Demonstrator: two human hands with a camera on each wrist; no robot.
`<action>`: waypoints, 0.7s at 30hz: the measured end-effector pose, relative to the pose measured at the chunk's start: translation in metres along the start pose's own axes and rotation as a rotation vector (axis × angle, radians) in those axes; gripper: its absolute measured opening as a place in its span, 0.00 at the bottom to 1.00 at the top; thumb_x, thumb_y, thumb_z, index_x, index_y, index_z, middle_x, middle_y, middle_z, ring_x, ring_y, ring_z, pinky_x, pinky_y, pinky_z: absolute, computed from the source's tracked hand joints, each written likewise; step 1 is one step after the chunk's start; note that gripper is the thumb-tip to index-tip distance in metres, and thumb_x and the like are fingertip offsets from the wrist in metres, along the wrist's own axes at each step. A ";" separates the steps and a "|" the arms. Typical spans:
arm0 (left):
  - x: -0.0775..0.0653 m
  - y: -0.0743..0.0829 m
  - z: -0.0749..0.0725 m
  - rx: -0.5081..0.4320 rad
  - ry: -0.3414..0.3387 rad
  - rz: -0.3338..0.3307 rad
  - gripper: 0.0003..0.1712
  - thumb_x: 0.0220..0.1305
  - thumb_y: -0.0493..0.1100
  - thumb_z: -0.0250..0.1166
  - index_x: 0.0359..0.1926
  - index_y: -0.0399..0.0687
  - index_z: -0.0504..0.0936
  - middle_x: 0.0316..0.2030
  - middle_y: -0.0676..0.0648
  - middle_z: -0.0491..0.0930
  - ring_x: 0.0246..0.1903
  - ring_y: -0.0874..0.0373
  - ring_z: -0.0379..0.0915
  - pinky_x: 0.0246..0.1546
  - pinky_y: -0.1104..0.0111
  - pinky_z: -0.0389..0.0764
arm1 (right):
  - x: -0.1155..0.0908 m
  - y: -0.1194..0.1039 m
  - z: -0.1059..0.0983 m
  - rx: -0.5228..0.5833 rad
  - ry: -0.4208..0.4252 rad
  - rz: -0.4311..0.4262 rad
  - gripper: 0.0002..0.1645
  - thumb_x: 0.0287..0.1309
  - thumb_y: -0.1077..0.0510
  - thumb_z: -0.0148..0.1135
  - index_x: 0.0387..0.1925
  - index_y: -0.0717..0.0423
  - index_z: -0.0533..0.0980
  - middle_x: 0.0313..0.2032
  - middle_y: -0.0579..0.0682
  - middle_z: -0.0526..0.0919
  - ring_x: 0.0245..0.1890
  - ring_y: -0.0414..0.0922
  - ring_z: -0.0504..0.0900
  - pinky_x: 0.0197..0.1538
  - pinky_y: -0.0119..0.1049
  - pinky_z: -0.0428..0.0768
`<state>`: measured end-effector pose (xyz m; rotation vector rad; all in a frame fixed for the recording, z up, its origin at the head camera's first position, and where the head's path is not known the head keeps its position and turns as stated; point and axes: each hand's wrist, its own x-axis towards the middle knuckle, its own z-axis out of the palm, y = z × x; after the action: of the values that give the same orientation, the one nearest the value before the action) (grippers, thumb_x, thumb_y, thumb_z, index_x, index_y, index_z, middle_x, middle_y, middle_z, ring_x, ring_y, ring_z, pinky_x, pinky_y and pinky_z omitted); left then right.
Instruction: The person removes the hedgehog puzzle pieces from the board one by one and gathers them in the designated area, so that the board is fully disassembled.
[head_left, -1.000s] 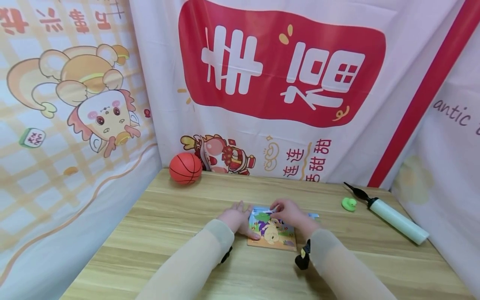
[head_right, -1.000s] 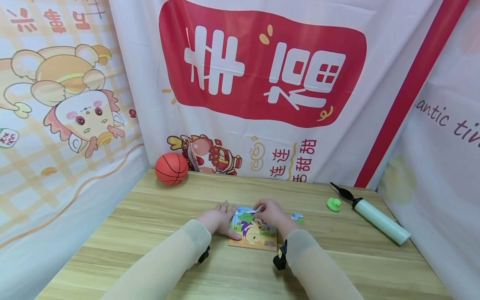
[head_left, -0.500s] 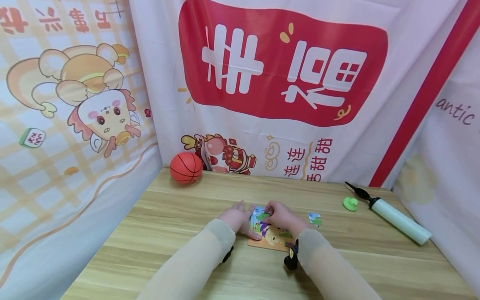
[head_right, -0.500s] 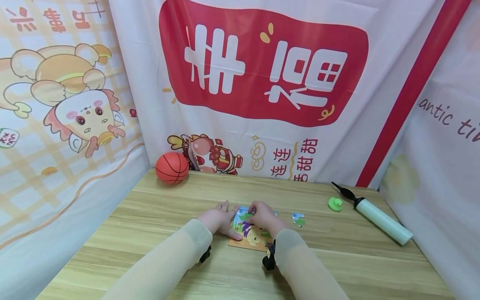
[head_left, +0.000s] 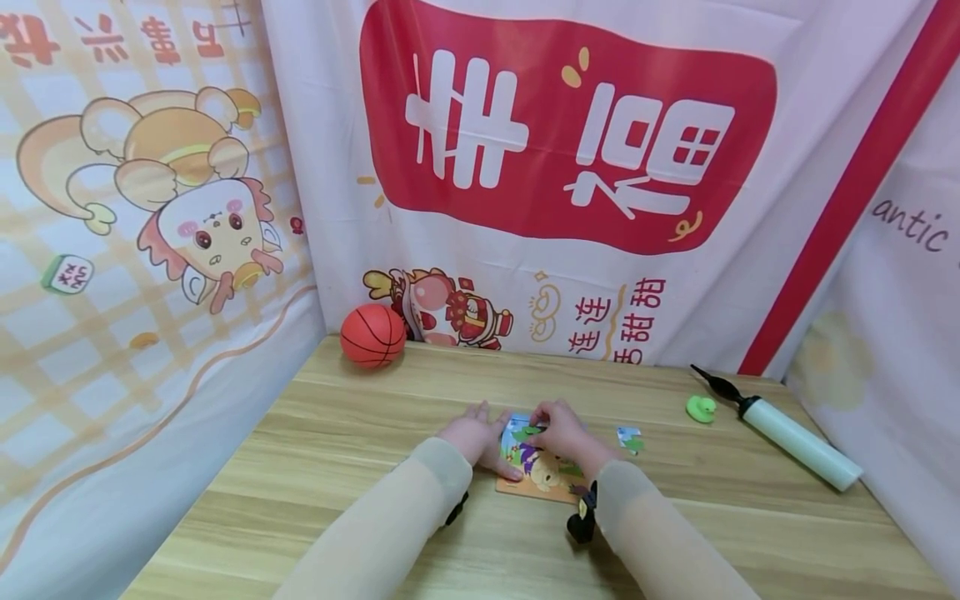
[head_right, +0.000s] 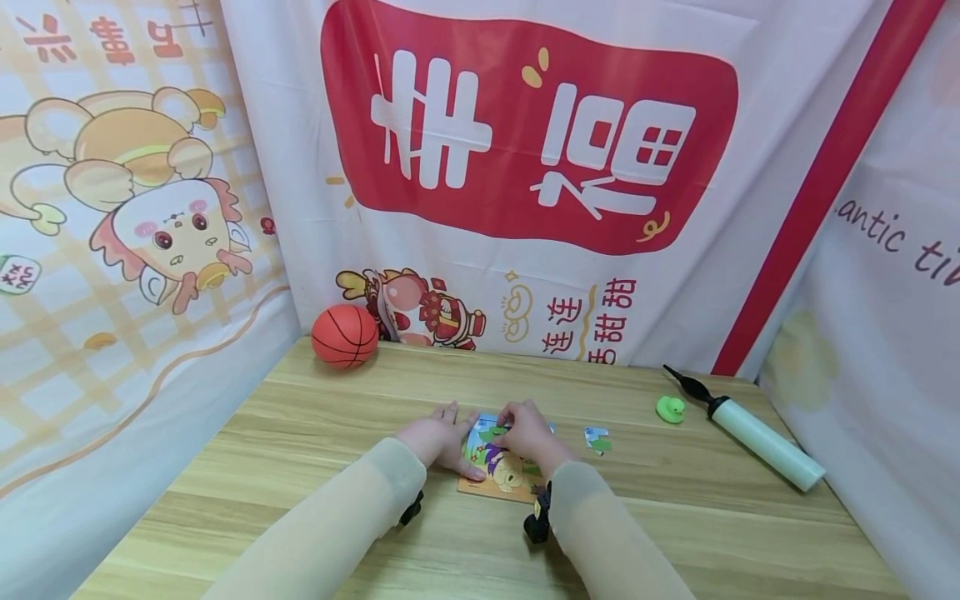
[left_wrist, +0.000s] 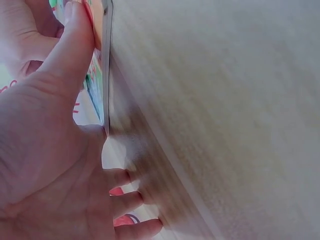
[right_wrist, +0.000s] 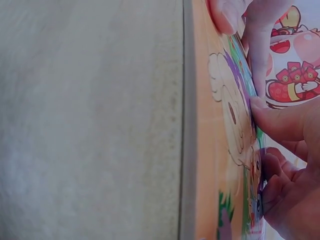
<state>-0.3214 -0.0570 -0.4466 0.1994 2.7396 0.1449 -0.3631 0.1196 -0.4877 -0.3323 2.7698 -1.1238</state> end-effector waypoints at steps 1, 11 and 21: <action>0.000 0.000 0.000 0.000 0.000 -0.005 0.64 0.44 0.80 0.66 0.78 0.65 0.52 0.77 0.42 0.45 0.74 0.44 0.40 0.66 0.45 0.59 | 0.000 0.000 0.000 -0.001 0.000 -0.005 0.12 0.53 0.63 0.74 0.38 0.56 0.78 0.42 0.54 0.70 0.42 0.49 0.71 0.49 0.47 0.73; 0.024 -0.005 0.011 -0.004 -0.008 -0.009 0.71 0.34 0.84 0.66 0.78 0.68 0.50 0.77 0.42 0.43 0.75 0.43 0.38 0.67 0.44 0.57 | 0.002 0.011 -0.006 0.072 -0.031 -0.033 0.21 0.53 0.64 0.73 0.48 0.58 0.76 0.45 0.52 0.77 0.46 0.50 0.75 0.55 0.50 0.74; 0.039 -0.011 0.023 -0.023 -0.011 -0.013 0.73 0.28 0.87 0.64 0.78 0.72 0.48 0.78 0.43 0.41 0.75 0.44 0.35 0.67 0.42 0.55 | -0.003 0.014 -0.015 0.086 -0.065 -0.007 0.21 0.53 0.66 0.73 0.48 0.60 0.75 0.42 0.52 0.77 0.42 0.48 0.75 0.50 0.48 0.75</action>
<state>-0.3496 -0.0597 -0.4838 0.1757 2.7267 0.1706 -0.3650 0.1400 -0.4867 -0.3618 2.6573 -1.2078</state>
